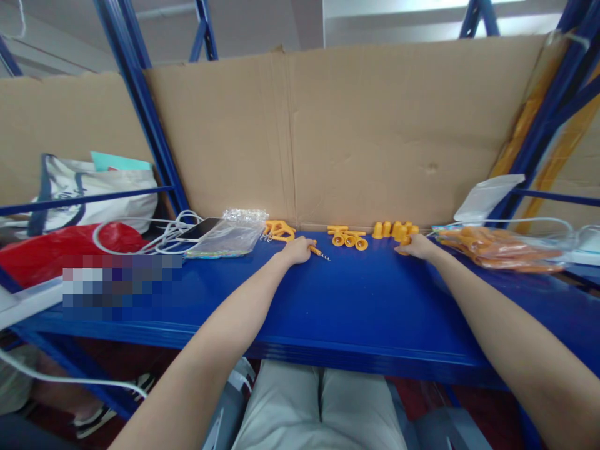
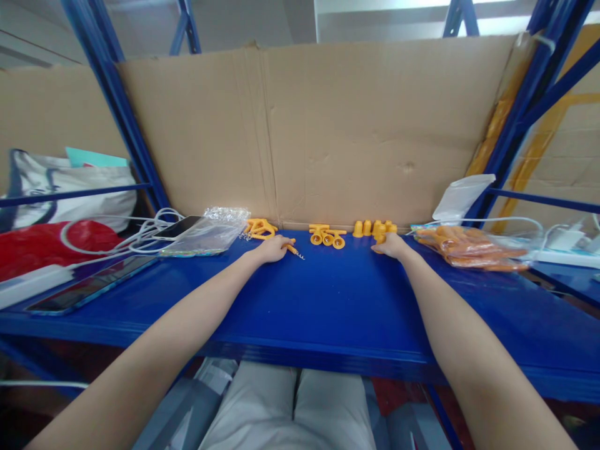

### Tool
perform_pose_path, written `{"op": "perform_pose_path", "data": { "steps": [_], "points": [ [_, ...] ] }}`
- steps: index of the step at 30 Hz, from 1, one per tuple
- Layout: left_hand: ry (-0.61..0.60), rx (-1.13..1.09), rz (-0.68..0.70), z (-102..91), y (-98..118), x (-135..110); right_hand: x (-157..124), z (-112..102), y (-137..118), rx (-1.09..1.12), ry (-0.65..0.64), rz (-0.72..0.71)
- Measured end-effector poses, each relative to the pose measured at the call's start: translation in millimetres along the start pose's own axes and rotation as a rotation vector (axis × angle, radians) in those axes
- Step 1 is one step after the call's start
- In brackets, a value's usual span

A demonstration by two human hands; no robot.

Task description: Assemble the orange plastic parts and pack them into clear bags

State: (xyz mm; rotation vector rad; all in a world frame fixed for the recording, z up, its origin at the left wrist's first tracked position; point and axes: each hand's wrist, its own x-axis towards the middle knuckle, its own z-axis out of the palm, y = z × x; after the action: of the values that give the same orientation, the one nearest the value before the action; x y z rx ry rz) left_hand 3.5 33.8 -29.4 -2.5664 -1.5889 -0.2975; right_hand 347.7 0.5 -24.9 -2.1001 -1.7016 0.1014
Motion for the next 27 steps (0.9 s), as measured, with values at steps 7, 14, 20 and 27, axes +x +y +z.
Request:
{"op": "perform_pose_path", "data": {
  "steps": [7,14,20,27],
  "points": [
    [0.013,0.037,-0.052,-12.4,10,-7,-8,7,-16,0.02,-0.094,-0.075],
    [-0.034,-0.034,0.051,-20.4,16,-11,-22,9,-42,-0.279,-0.011,-0.317],
    [0.004,-0.07,0.073,-17.4,19,-11,-30,6,-54,-0.348,0.104,-0.54],
    [0.03,-0.077,0.111,-16.1,18,-9,-35,10,-67,-0.326,0.061,-0.67]
  ]
}}
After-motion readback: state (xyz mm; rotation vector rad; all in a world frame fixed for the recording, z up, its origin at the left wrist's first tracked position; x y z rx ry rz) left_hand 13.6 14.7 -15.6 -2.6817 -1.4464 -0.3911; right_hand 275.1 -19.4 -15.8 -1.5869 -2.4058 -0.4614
